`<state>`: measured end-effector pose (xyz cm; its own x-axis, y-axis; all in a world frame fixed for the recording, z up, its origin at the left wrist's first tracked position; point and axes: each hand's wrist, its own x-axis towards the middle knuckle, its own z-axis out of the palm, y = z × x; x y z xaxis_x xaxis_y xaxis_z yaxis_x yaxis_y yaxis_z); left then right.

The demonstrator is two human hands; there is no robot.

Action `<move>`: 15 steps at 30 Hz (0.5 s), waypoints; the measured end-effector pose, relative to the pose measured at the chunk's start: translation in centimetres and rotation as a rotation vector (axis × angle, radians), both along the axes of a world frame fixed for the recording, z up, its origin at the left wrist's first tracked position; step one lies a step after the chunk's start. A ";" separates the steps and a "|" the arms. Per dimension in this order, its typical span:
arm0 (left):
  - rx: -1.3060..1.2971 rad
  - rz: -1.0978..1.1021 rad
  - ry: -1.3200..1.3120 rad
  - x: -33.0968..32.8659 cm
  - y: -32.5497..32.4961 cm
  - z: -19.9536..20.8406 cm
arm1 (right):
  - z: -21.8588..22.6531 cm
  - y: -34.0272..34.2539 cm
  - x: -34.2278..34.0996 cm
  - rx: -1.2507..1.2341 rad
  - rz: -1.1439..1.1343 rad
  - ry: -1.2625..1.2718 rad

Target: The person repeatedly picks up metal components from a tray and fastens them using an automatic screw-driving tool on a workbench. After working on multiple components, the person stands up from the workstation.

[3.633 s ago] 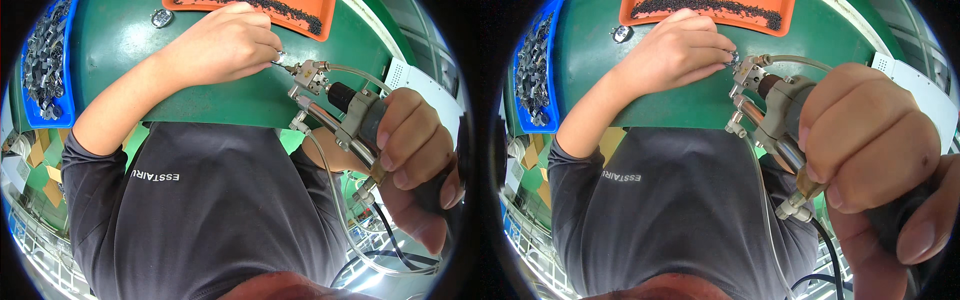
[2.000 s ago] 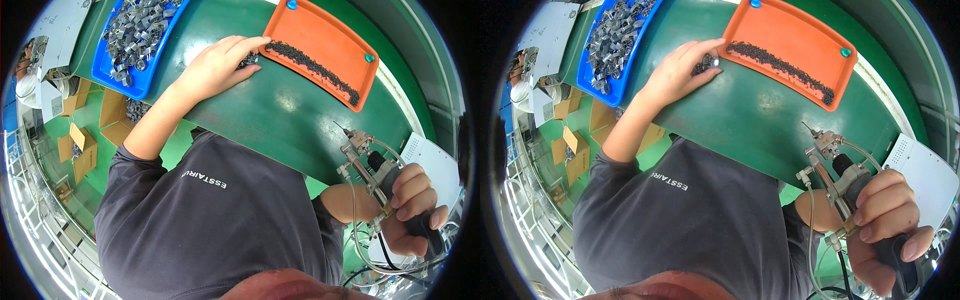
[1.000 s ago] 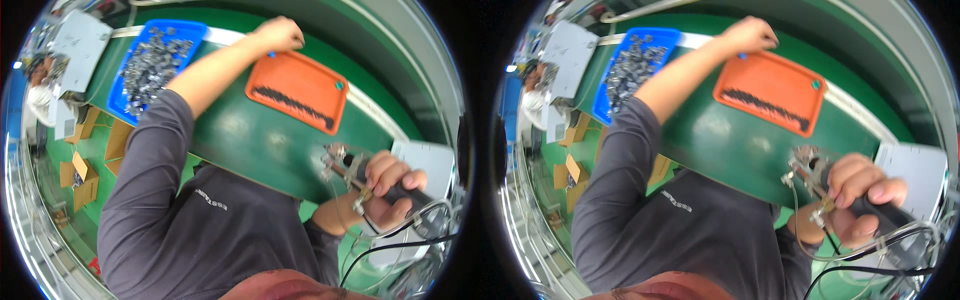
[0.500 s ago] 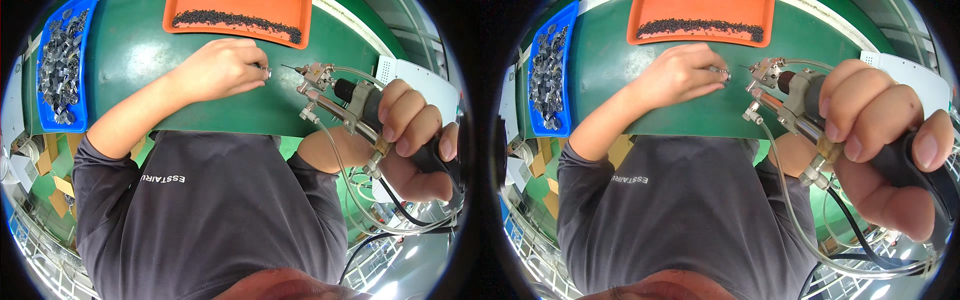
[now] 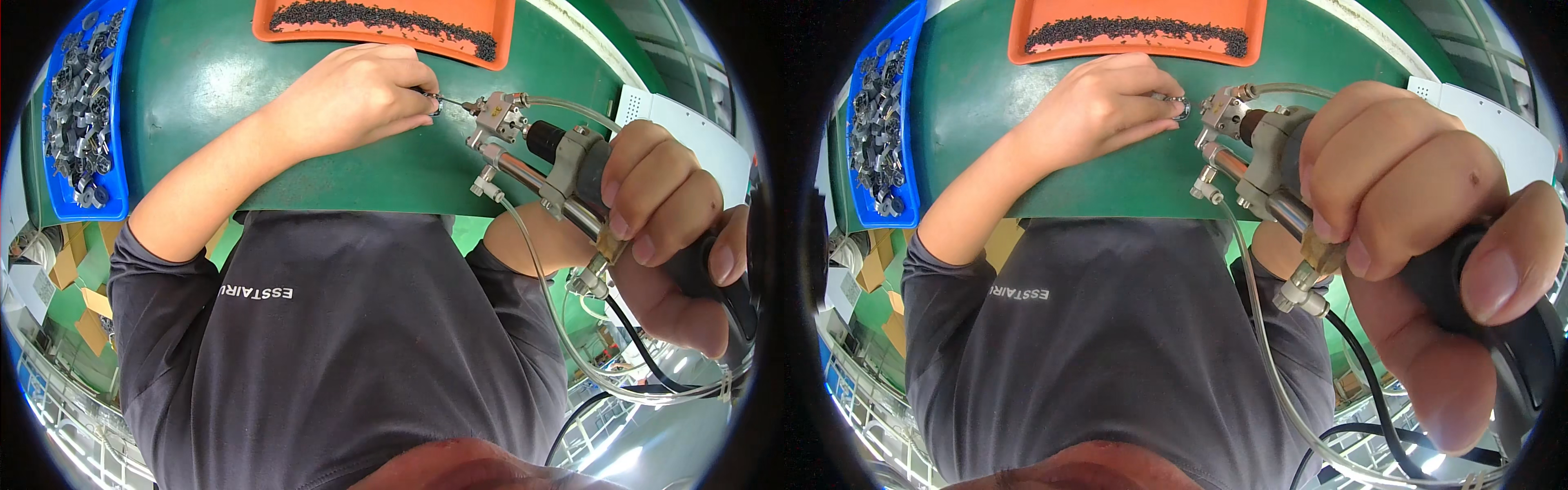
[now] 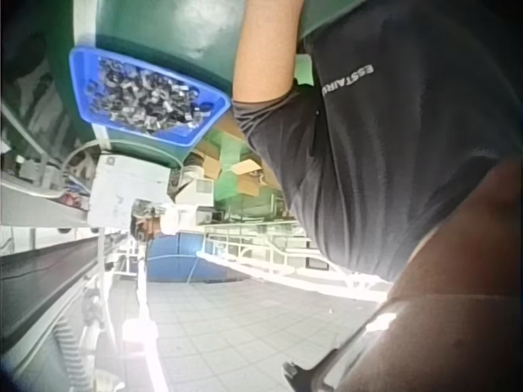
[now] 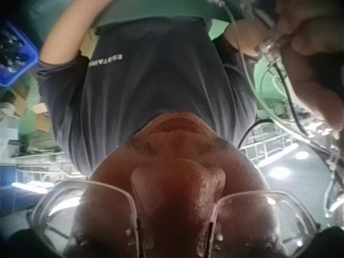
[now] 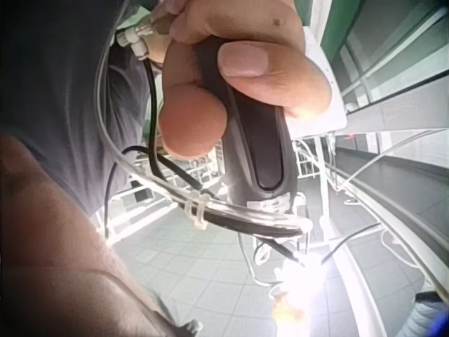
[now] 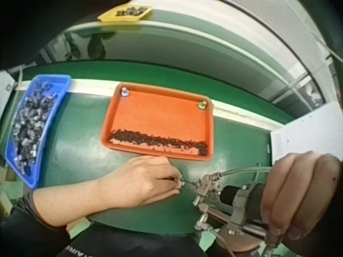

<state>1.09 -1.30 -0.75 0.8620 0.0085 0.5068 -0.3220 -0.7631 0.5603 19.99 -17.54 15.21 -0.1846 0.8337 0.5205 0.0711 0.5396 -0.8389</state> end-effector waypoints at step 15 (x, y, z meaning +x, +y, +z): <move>-0.011 -0.027 0.046 -0.6 0.0 -0.2 | -1.4 1.8 -2.6 -0.098 -0.185 0.191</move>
<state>0.53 -1.31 -0.98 0.8842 -0.0102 0.4670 -0.3164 -0.7484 0.5829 17.36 -15.73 13.85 0.0691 0.8920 0.4467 -0.0034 0.4480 -0.8940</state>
